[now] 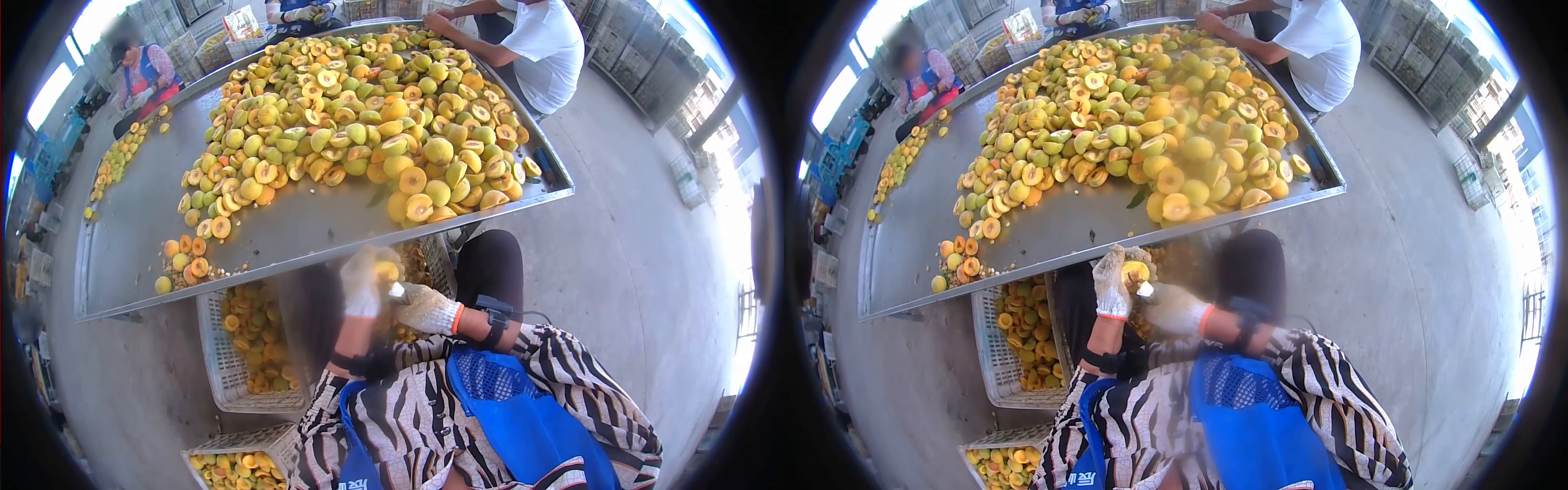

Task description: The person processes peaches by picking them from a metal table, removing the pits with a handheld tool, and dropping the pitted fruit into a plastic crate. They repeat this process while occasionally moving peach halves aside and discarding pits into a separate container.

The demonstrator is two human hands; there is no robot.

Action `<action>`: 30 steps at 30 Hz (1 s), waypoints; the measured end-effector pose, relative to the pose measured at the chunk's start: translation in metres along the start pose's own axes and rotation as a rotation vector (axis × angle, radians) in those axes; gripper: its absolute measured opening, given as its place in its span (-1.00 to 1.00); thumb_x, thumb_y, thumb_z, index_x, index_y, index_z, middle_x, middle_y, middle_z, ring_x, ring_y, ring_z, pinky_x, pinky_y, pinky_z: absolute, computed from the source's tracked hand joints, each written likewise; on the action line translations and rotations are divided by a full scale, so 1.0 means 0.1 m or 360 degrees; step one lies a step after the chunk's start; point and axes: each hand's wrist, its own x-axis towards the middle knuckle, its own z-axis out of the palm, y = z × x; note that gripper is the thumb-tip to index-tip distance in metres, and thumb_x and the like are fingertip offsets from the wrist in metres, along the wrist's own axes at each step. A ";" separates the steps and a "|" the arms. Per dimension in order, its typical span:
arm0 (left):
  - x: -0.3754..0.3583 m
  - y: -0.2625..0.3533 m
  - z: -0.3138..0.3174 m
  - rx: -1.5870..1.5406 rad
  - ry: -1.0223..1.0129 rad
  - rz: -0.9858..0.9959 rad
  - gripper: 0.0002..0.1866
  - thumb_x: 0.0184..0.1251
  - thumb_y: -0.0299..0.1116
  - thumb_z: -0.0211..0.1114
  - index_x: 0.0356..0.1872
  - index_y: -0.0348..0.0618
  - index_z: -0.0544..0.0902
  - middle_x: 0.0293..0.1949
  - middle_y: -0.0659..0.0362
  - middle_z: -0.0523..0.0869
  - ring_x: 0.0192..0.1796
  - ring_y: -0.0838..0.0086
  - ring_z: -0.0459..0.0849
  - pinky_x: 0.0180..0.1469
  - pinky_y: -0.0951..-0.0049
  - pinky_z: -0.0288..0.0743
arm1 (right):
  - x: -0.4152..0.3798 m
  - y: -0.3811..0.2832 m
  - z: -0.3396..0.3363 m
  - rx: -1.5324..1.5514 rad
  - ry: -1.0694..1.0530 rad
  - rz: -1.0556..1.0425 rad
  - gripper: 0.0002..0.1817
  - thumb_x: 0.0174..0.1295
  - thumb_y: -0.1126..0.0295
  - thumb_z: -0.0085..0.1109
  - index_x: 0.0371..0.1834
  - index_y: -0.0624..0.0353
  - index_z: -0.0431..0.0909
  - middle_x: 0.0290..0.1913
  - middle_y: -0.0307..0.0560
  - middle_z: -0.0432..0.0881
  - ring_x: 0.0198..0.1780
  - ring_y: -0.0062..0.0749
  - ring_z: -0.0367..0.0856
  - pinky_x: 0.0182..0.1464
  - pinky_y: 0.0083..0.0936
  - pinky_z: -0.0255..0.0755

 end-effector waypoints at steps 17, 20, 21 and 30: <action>-0.05 0.08 0.01 0.0225 -0.0140 0.0005 -0.58 0.49 -0.17 0.14 -0.25 -0.45 0.68 -0.37 -0.04 0.76 -0.41 0.33 0.72 -0.35 0.43 0.60 | 0.04 0.05 0.04 -0.0368 0.0055 -0.0223 -0.69 0.28 0.28 0.07 0.00 0.19 0.57 -0.20 0.05 0.69 -0.21 -0.24 0.67 -0.10 -0.33 0.55; 0.00 0.12 -0.08 0.0297 -0.0432 -0.0009 -0.57 0.47 -0.17 0.13 -0.22 -0.47 0.69 -0.38 -0.03 0.76 -0.44 0.35 0.72 -0.36 0.45 0.58 | -0.10 -0.15 -0.03 0.0000 -0.0133 0.0027 -0.70 0.27 0.29 0.09 -0.01 0.19 0.57 -0.26 -0.02 0.68 -0.26 -0.38 0.66 -0.17 -0.40 0.56; 0.02 0.14 -0.11 0.0447 -0.0494 0.0026 -0.57 0.46 -0.17 0.12 -0.22 -0.46 0.70 -0.40 -0.02 0.76 -0.46 0.36 0.71 -0.37 0.46 0.57 | -0.13 -0.24 -0.07 0.0155 -0.0229 0.0167 -0.70 0.27 0.30 0.09 -0.01 0.20 0.57 -0.29 -0.05 0.68 -0.27 -0.42 0.65 -0.19 -0.42 0.56; -0.02 0.22 0.01 0.0204 -0.0355 -0.0042 -0.61 0.45 -0.21 0.09 -0.31 -0.37 0.71 -0.44 0.05 0.75 -0.42 0.35 0.72 -0.34 0.43 0.58 | 0.00 0.02 0.01 -0.0029 -0.0203 -0.0266 -0.72 0.25 0.27 0.10 -0.16 0.26 0.60 -0.38 -0.02 0.70 -0.35 -0.25 0.68 -0.20 -0.32 0.55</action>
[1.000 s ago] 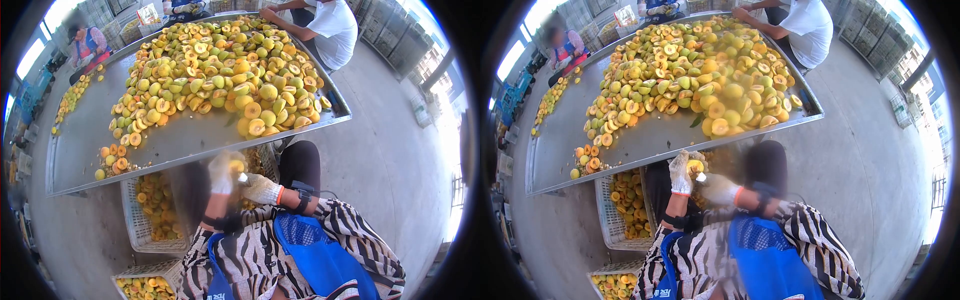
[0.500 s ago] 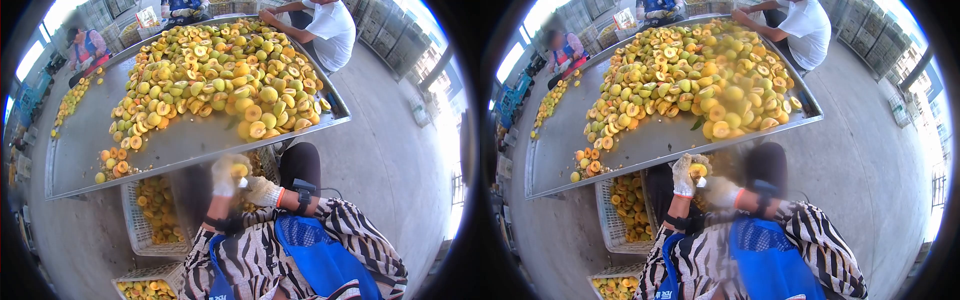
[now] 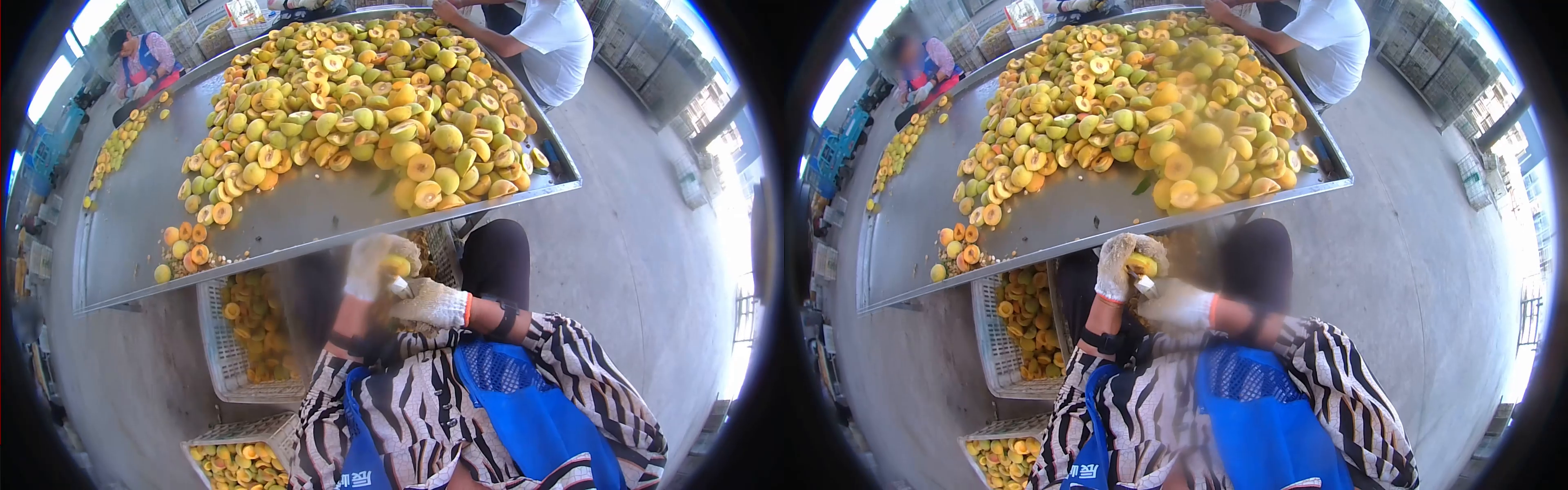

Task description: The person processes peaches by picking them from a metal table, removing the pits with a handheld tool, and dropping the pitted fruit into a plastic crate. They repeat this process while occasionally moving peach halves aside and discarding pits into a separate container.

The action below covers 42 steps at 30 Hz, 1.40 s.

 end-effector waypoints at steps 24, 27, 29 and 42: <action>-0.10 0.17 -0.48 -0.0550 0.0760 0.0317 -0.74 0.52 -0.24 0.11 -0.17 -0.25 0.60 -0.27 0.06 0.69 -0.18 0.28 0.68 -0.13 0.27 0.62 | 0.04 0.41 -0.29 0.1805 -0.0942 0.0575 -0.78 0.30 0.29 0.25 -0.15 0.18 0.54 -0.46 -0.23 0.58 -0.48 -0.57 0.54 -0.43 -0.58 0.46; -0.27 0.45 -1.10 0.0528 0.1400 0.0698 -0.73 0.48 -0.29 0.20 -0.03 -0.32 0.61 -0.15 0.04 0.72 -0.09 0.33 0.68 0.00 0.32 0.59 | -0.01 0.10 -0.28 0.0449 0.0150 0.0456 -0.69 0.24 0.18 0.26 -0.19 0.21 0.55 -0.43 -0.24 0.62 -0.40 -0.60 0.56 -0.32 -0.55 0.48; -0.31 0.54 -1.29 0.1256 0.1638 0.0815 -0.70 0.43 -0.33 0.28 0.04 -0.33 0.60 -0.03 0.05 0.70 0.01 0.36 0.66 0.11 0.37 0.54 | 0.02 0.27 -0.24 0.0509 0.0226 0.0321 -0.71 0.24 0.19 0.27 -0.18 0.19 0.55 -0.42 -0.24 0.62 -0.38 -0.60 0.56 -0.31 -0.55 0.48; 1.35 -0.24 0.16 0.2284 0.0051 0.0117 -0.30 0.16 -0.30 0.38 0.37 -0.22 0.40 0.38 -0.10 0.41 0.45 0.09 0.33 0.48 0.27 0.21 | -0.08 0.28 -0.22 0.0666 0.0248 0.0381 -0.70 0.27 0.29 0.18 0.00 0.20 0.55 -0.33 -0.15 0.66 -0.36 -0.52 0.62 -0.31 -0.49 0.54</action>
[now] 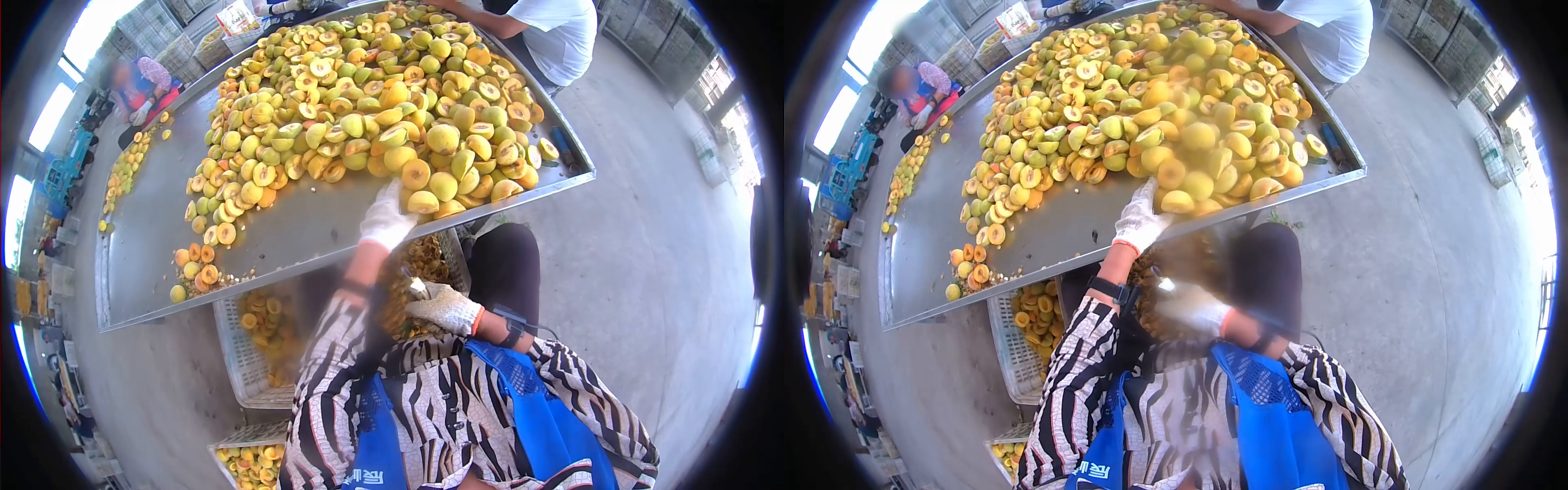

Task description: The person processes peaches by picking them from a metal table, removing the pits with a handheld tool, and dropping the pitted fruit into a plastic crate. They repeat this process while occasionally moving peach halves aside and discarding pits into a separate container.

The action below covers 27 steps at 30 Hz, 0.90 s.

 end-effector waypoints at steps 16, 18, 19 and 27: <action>-1.09 -0.30 -0.49 -0.3011 0.0182 -0.0478 -0.58 0.55 -0.06 -0.03 0.04 -0.23 0.53 -0.06 -0.03 0.64 0.02 0.03 0.62 0.05 -0.05 0.56 | 0.05 -0.51 0.24 -0.0765 0.0440 -0.0330 -0.71 0.26 0.21 0.18 -0.10 0.18 0.54 -0.28 0.08 0.69 -0.24 -0.07 0.70 -0.17 -0.21 0.54; -1.21 -0.18 -0.52 -0.2881 0.0182 -0.0392 -0.70 0.54 -0.33 -0.02 0.12 -0.28 0.48 -0.03 -0.04 0.63 -0.05 0.17 0.66 -0.01 0.15 0.62 | 0.04 -0.63 0.30 -0.0997 0.0351 -0.0311 -0.74 0.29 0.29 0.00 -0.06 0.13 0.59 -0.11 0.15 0.69 -0.07 0.10 0.67 -0.02 -0.10 0.54; -1.24 -0.20 -0.51 -0.3021 0.0160 -0.0432 -0.68 0.53 -0.30 -0.02 0.14 -0.28 0.47 -0.03 -0.04 0.63 -0.05 0.15 0.66 0.00 0.13 0.61 | 0.02 -0.66 0.34 -0.1038 0.0357 -0.0320 -0.75 0.28 0.32 -0.01 -0.08 0.11 0.60 -0.13 0.15 0.68 -0.06 0.09 0.67 -0.03 -0.10 0.54; -1.34 -0.25 -0.38 -0.2844 0.0275 -0.0430 -0.64 0.52 -0.18 0.04 0.02 -0.29 0.56 -0.09 -0.09 0.68 -0.06 0.06 0.67 0.03 0.05 0.60 | 0.05 -0.51 0.39 -0.1157 0.0371 -0.0244 -0.65 0.21 0.20 0.26 -0.07 0.17 0.47 -0.26 0.22 0.68 -0.14 0.23 0.64 -0.13 0.00 0.52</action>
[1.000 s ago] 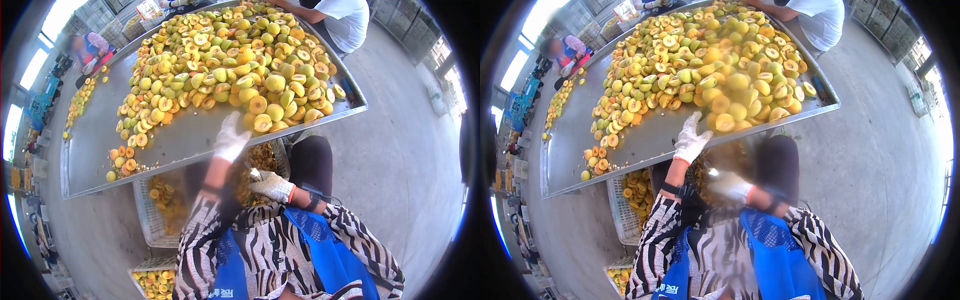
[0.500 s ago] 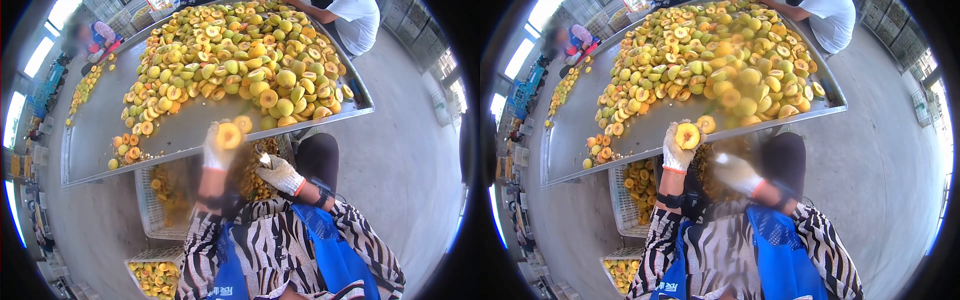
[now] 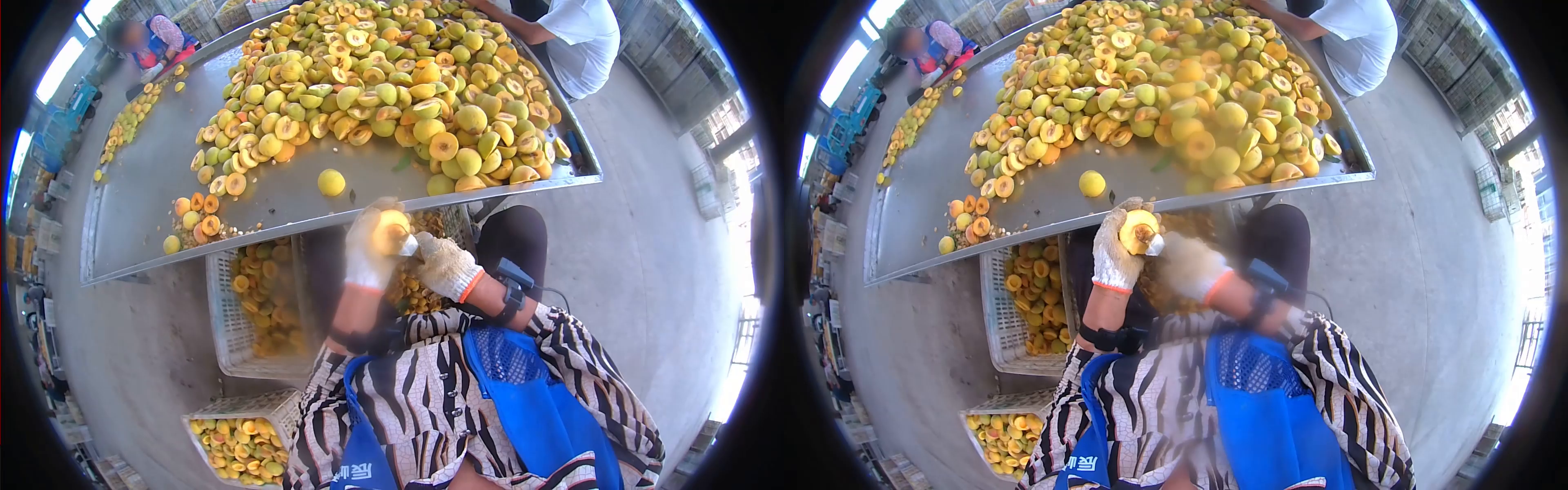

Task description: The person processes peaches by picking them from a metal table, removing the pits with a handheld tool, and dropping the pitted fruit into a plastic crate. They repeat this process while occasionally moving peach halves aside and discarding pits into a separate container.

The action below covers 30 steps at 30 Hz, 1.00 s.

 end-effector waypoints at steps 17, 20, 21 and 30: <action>-0.05 -0.25 0.10 0.0362 0.0118 0.0027 -0.61 0.56 -0.13 0.04 -0.17 -0.32 0.62 -0.28 -0.04 0.74 -0.34 0.23 0.72 -0.28 0.29 0.67 | -0.04 0.35 0.25 0.0341 -0.0333 -0.0234 -0.73 0.34 0.26 0.04 -0.03 0.15 0.60 -0.18 0.10 0.70 -0.16 -0.01 0.68 -0.06 -0.21 0.54; -0.03 -0.23 -0.02 0.0506 -0.0006 -0.0112 -0.63 0.55 -0.19 0.04 -0.23 -0.32 0.64 -0.32 -0.01 0.75 -0.37 0.30 0.72 -0.32 0.37 0.62 | -0.05 0.45 0.21 0.0546 -0.0542 -0.0301 -0.77 0.37 0.30 0.04 -0.06 0.14 0.62 -0.24 -0.02 0.71 -0.22 -0.24 0.72 -0.17 -0.33 0.57; -0.02 -0.21 -0.04 0.0554 -0.0043 -0.0144 -0.64 0.54 -0.21 0.03 -0.25 -0.31 0.65 -0.34 0.00 0.75 -0.39 0.32 0.72 -0.35 0.39 0.60 | -0.06 0.53 0.19 0.0672 -0.0678 -0.0321 -0.78 0.37 0.32 0.04 -0.06 0.13 0.62 -0.26 -0.06 0.72 -0.26 -0.33 0.72 -0.23 -0.38 0.58; 0.00 -0.20 -0.09 0.0672 -0.0230 -0.0259 -0.66 0.50 -0.24 0.11 -0.31 -0.29 0.70 -0.35 0.04 0.77 -0.40 0.40 0.72 -0.37 0.43 0.60 | 0.05 0.50 -0.18 0.0691 -0.1138 -0.0075 -0.78 0.27 0.21 0.17 -0.22 0.11 0.61 -0.48 -0.26 0.62 -0.54 -0.58 0.58 -0.51 -0.55 0.47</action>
